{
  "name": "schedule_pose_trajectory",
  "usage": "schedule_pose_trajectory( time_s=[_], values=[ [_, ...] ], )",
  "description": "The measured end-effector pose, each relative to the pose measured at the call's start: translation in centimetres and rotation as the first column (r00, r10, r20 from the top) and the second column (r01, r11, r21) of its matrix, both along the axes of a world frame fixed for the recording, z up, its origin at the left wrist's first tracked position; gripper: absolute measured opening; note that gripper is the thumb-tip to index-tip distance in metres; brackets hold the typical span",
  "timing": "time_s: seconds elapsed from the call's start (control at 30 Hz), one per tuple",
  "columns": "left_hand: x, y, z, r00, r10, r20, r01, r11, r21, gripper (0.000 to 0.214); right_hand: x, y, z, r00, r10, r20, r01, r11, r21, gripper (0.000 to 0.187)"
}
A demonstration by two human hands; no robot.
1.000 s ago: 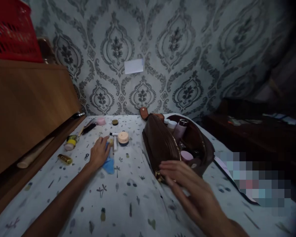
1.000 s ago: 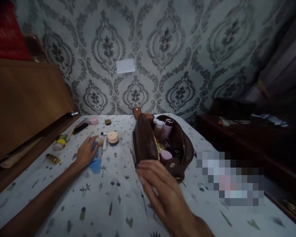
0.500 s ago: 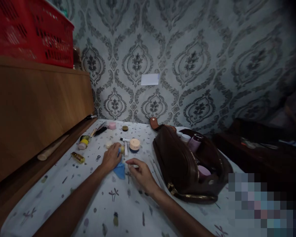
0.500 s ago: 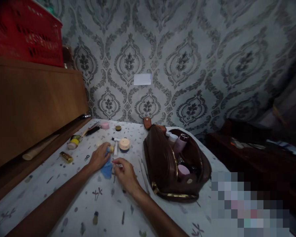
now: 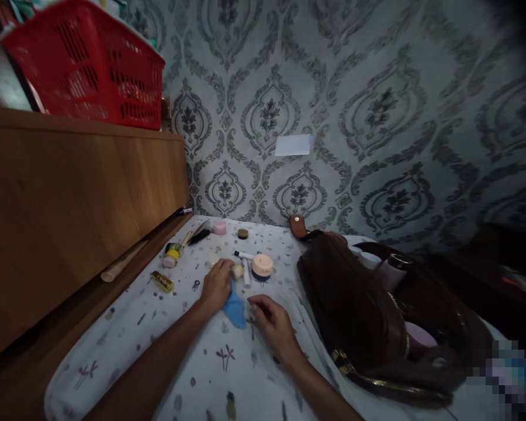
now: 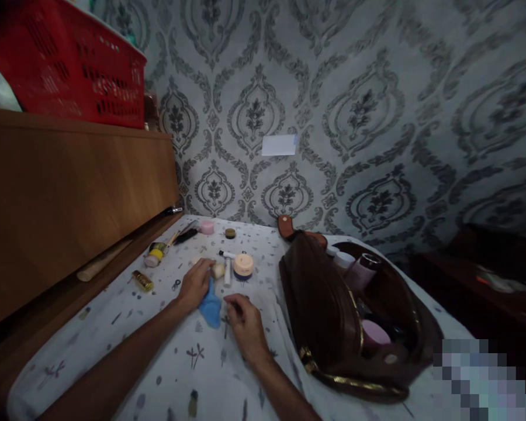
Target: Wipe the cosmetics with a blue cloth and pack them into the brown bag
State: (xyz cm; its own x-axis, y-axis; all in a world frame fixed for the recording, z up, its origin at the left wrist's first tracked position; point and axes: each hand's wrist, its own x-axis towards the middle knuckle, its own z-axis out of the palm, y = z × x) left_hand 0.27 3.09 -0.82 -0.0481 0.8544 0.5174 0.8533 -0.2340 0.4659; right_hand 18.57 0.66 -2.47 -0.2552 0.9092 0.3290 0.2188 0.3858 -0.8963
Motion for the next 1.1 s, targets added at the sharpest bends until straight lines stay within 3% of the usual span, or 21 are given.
schedule_pose_trajectory(
  time_s=[0.2, 0.5, 0.67, 0.87, 1.0, 1.1],
  values=[
    [-1.6, 0.6, 0.5, 0.997, 0.072, 0.042, -0.074, 0.996, 0.048, 0.038, 0.0, -0.2, 0.4, 1.0, 0.002, 0.026, -0.003, 1.0, 0.025, 0.031],
    [-7.4, 4.5, 2.0, 0.963, 0.265, -0.049, -0.264, 0.964, 0.013, 0.039, 0.1, -0.2, 0.7, 0.999, 0.004, 0.051, -0.006, 0.999, 0.037, 0.024],
    [-7.6, 8.3, 3.3, 0.951, 0.197, -0.24, -0.216, 0.975, -0.052, 0.047, 0.1, -0.4, 0.7, 0.999, -0.005, 0.041, 0.002, 0.998, 0.065, 0.023],
    [-6.8, 14.6, 5.4, 0.906, 0.116, -0.408, -0.193, 0.969, -0.155, 0.062, 0.2, -0.8, 1.1, 0.998, -0.03, 0.063, 0.028, 0.999, 0.038, 0.023],
    [-6.9, 17.7, 5.6, 0.882, 0.11, -0.459, -0.231, 0.949, -0.215, 0.05, 0.4, -0.7, 1.3, 0.996, -0.034, 0.078, 0.032, 0.999, 0.025, 0.024],
    [-7.1, 18.5, 5.4, 0.872, 0.066, -0.485, -0.21, 0.946, -0.248, 0.037, 0.4, -0.6, 1.2, 0.996, -0.049, 0.076, 0.047, 0.999, 0.018, 0.025]
  ],
)
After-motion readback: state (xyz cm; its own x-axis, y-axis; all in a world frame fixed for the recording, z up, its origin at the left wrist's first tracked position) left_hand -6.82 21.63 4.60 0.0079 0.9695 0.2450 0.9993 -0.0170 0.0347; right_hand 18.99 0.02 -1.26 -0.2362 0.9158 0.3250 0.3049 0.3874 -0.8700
